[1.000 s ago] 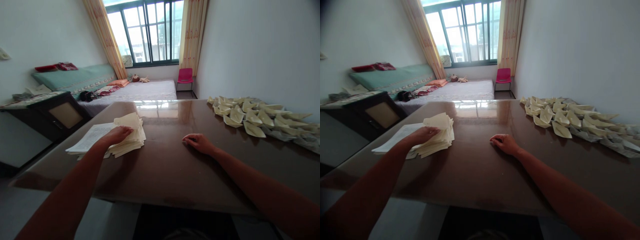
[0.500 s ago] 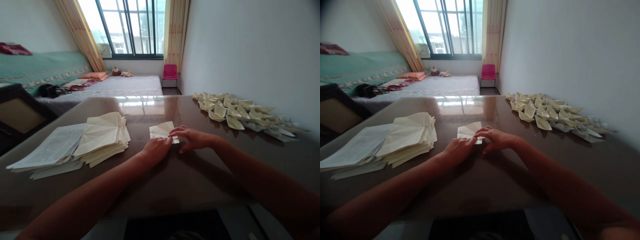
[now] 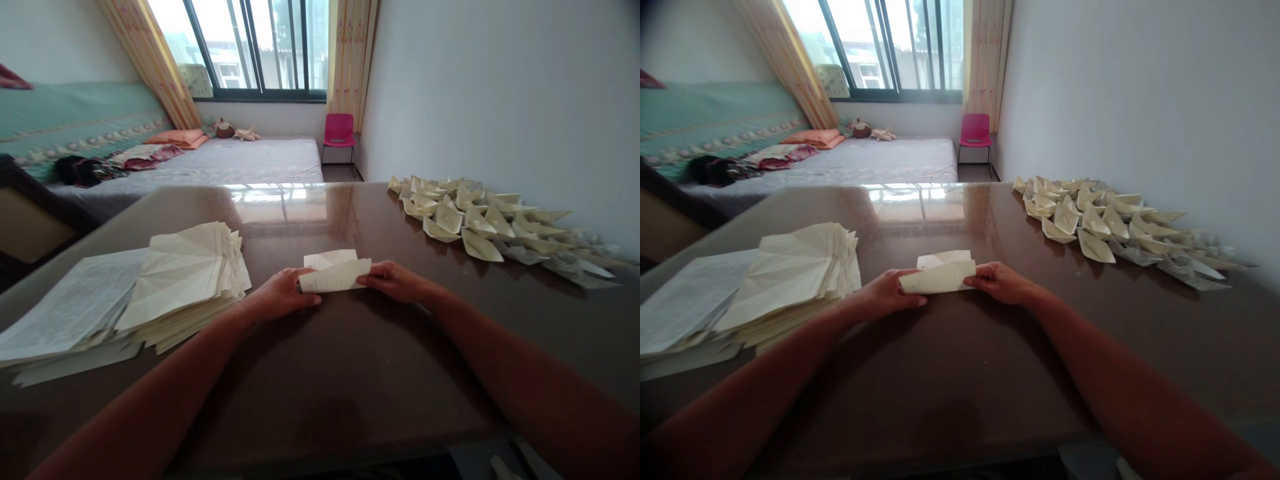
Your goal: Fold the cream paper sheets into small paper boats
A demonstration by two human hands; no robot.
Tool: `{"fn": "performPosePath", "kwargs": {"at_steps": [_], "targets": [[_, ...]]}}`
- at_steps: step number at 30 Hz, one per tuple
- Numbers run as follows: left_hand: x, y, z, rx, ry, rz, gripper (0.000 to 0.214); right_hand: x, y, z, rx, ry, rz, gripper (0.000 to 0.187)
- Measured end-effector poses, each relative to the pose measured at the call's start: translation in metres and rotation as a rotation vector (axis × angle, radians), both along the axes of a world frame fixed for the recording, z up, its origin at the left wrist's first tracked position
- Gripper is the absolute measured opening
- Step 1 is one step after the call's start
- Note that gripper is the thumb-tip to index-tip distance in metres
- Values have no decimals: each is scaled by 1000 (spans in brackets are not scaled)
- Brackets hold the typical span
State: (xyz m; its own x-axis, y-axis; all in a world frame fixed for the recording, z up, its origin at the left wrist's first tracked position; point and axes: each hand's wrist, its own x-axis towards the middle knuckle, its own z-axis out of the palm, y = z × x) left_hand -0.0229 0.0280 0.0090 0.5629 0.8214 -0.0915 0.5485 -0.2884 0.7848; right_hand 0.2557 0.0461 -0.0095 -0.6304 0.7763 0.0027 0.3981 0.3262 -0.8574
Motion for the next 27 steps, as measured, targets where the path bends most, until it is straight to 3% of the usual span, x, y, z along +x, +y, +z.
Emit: {"fn": "performPosePath", "kwargs": {"at_steps": [4, 7, 10, 12, 16, 21, 27], "targets": [[9, 0, -12, -58, -159, 246, 52, -10, -1, -5, 50, -37, -158, 46], [12, -2, -18, 37, -116, 381, 66, -18, 3, -2, 196, -160, -281, 37], [12, -1, -22, 132, -81, 443, 78, -24, 13, 6, 225, -309, -299, 27], [10, 1, -24, 198, -29, 418, 71, -28, 19, 11, 192, -382, -287, 41], [9, 4, -24, 408, 134, 299, 35, -32, 20, 9, 232, -399, -311, 67], [15, 0, -19, 478, 357, 230, 34, -35, 9, -2, 398, -368, -333, 25], [22, -2, -13, 502, 625, 199, 33, -34, 10, -8, 443, -343, -327, 23]]}}
